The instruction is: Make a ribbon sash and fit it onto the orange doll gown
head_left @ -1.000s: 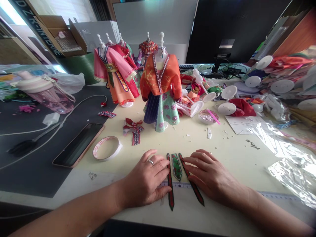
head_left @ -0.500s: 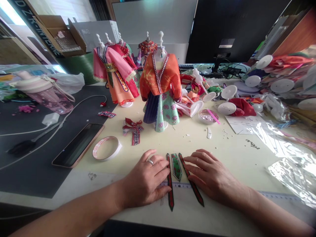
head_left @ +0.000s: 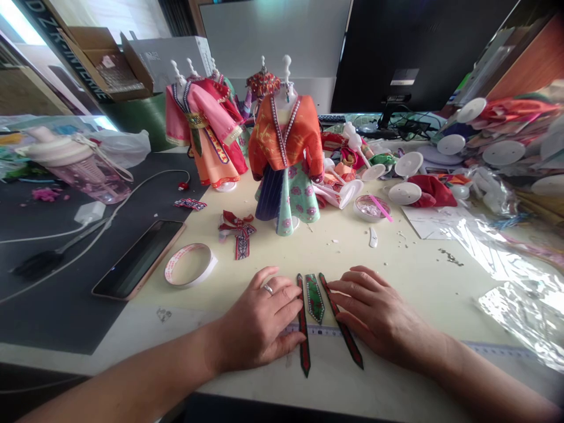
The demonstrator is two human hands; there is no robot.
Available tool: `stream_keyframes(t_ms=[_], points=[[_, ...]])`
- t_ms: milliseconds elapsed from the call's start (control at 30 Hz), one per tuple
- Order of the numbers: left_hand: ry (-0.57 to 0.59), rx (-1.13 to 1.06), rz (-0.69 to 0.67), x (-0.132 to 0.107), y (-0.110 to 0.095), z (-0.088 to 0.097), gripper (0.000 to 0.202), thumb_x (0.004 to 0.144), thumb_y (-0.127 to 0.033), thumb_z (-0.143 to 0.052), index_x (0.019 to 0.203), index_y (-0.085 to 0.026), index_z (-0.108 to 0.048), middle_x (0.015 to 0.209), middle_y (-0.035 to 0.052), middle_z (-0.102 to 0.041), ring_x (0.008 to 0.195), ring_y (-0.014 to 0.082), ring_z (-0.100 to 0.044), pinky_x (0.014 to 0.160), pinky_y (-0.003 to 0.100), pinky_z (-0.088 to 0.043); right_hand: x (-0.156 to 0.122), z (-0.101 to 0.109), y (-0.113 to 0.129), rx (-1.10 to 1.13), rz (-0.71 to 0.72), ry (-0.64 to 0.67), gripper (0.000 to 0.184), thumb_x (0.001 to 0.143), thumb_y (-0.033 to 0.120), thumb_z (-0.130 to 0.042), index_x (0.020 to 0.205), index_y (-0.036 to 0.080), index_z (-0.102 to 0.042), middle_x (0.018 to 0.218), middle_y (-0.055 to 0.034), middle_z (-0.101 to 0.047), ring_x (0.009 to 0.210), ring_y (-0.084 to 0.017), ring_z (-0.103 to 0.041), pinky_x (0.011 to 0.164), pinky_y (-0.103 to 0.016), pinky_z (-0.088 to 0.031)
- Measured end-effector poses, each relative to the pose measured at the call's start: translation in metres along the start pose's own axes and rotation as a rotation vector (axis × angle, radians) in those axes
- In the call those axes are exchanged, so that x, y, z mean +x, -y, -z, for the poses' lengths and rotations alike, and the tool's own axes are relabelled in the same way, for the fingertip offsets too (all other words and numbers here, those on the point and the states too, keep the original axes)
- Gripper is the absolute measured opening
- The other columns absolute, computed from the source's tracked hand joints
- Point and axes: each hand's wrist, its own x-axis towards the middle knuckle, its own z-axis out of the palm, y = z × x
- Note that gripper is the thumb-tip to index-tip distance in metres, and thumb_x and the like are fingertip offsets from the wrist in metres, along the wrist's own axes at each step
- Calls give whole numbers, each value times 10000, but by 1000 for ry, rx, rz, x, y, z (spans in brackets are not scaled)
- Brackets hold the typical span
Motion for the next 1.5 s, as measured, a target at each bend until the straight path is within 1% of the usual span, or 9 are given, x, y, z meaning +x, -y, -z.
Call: stream_keyframes(t_ms=[300,567,833,1167,1500], points=[[-7,-4,4,1,0,-1,316,898,-348,-479,1054,-110,-614,1059,111,-662,1005,253,-547,991,489,-327,-1,1,0,12,-22,45,203,895,233,-509,1053,162,-615,1066,-78,-647,993,-210,-549,950,-436,-406],[-4,-18,11,0,0,-1,287,892,-337,-491,1007,-112,-626,1081,109,-646,1030,255,-536,1001,486,-307,-1,1,1,1,-20,33,197,896,235,-506,1045,162,-613,1063,-82,-648,991,-211,-553,947,-441,-412],[-6,15,-4,0,0,0,322,889,-347,-498,1083,-113,-604,1068,109,-658,1017,251,-550,993,495,-329,0,1,1,7,-23,40,195,901,224,-490,1041,173,-616,1065,-84,-651,989,-208,-559,945,-439,-419],[-13,7,-2,0,0,0,304,887,-344,-499,1052,-117,-615,1088,115,-652,1029,255,-547,994,494,-328,1,2,1,9,-15,23,199,896,188,-486,1041,165,-620,1054,-82,-653,982,-204,-560,939,-426,-429],[-20,13,-2,0,0,1,324,890,-350,-491,1079,-114,-606,1063,118,-662,1012,252,-562,985,492,-351,1,2,1,11,-5,13,191,899,172,-476,1013,168,-628,1056,-77,-658,982,-200,-569,937,-422,-439]])
